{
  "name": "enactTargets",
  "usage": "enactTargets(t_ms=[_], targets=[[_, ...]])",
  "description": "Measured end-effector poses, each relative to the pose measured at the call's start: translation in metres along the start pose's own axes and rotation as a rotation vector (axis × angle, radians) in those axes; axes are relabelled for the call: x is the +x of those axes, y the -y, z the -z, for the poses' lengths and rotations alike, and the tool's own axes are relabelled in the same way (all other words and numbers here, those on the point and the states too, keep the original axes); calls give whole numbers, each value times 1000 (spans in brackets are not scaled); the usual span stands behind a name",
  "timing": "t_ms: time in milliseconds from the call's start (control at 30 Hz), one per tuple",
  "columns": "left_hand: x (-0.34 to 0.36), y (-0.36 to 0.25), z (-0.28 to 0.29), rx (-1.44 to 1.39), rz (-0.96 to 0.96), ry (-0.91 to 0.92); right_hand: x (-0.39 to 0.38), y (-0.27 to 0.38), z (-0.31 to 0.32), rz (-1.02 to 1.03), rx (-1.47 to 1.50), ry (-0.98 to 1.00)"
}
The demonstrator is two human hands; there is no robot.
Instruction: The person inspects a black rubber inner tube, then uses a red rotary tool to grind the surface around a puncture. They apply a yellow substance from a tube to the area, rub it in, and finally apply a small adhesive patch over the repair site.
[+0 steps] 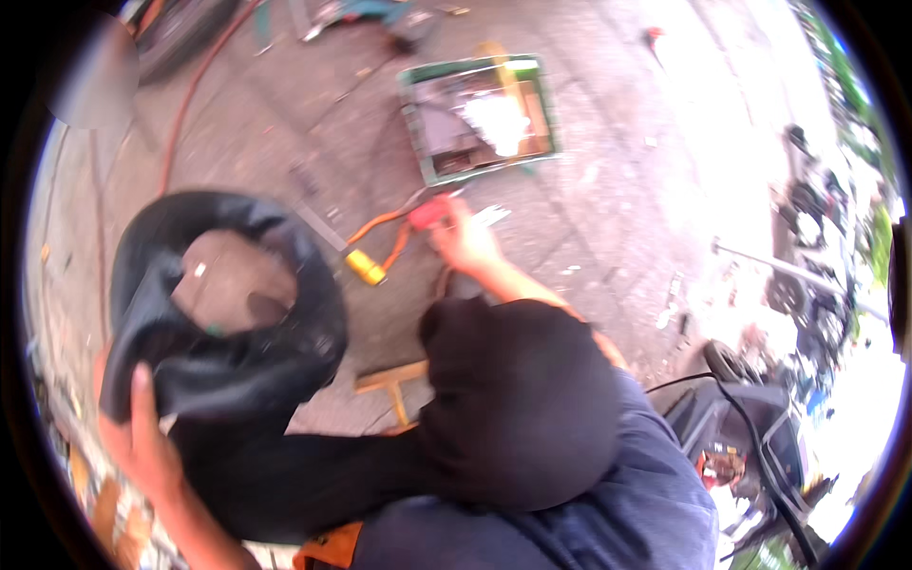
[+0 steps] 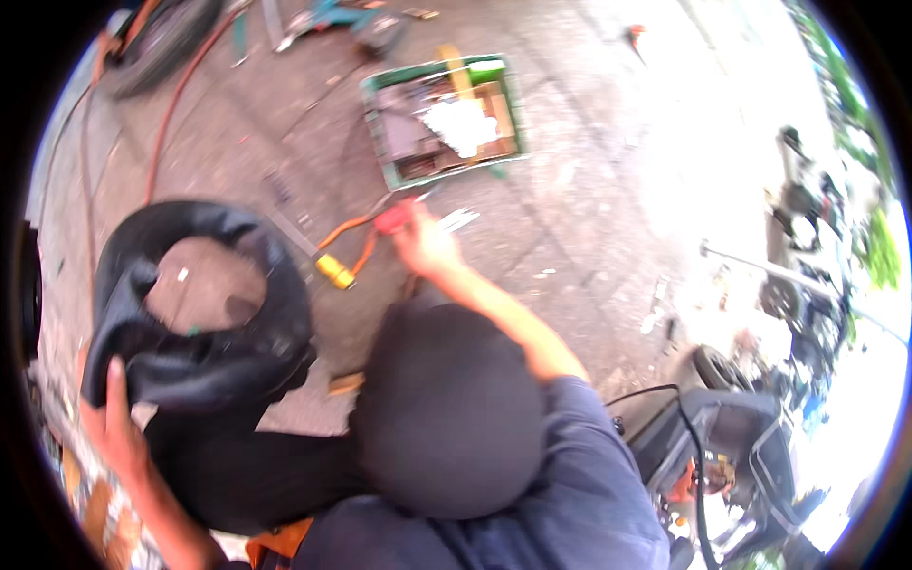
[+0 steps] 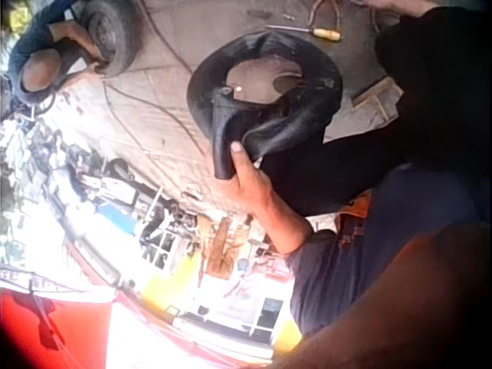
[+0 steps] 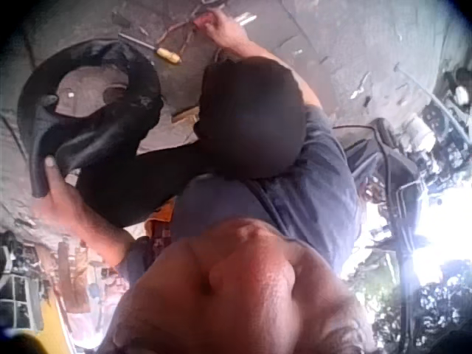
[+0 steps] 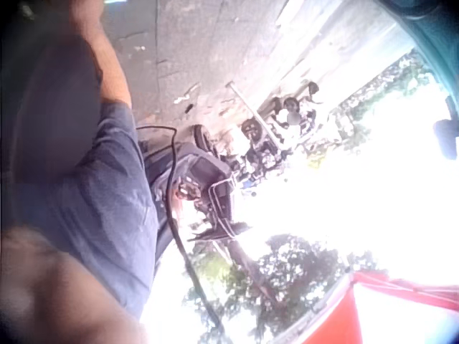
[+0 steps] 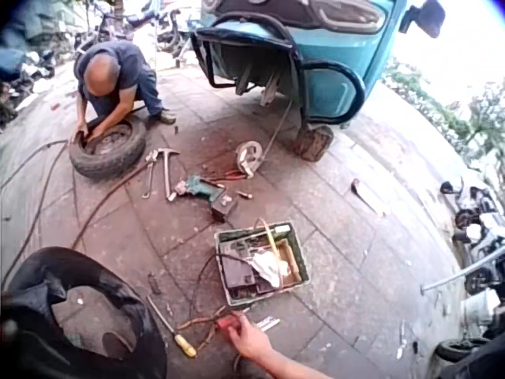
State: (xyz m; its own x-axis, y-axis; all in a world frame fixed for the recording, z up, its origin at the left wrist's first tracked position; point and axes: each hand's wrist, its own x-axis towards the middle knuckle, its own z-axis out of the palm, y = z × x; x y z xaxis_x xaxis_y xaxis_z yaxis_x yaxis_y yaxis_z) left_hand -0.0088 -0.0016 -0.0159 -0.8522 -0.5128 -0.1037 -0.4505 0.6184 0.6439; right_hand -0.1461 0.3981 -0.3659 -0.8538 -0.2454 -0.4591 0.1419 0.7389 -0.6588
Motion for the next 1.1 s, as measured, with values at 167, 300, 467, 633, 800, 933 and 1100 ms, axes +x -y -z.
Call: enactTargets(t_ms=[167,300,467,633,800,933,1100], targets=[[7,12,0,-15,-9,84,46,-8,-14,-257,-23,131],[8,19,-1,-58,-24,82,34,-3,-22,-230,85,1],[-3,24,4,-266,-10,44,-14,9,-33,83,177,-229],[-9,19,7,-377,33,-58,-16,37,-12,550,191,-232],[-12,7,9,-250,-121,-106,-38,125,114,572,84,145],[-18,28,25,-252,-206,-155,-44,229,175,330,273,265],[-15,38,21,-223,-289,-187,-49,322,217,383,494,323]])
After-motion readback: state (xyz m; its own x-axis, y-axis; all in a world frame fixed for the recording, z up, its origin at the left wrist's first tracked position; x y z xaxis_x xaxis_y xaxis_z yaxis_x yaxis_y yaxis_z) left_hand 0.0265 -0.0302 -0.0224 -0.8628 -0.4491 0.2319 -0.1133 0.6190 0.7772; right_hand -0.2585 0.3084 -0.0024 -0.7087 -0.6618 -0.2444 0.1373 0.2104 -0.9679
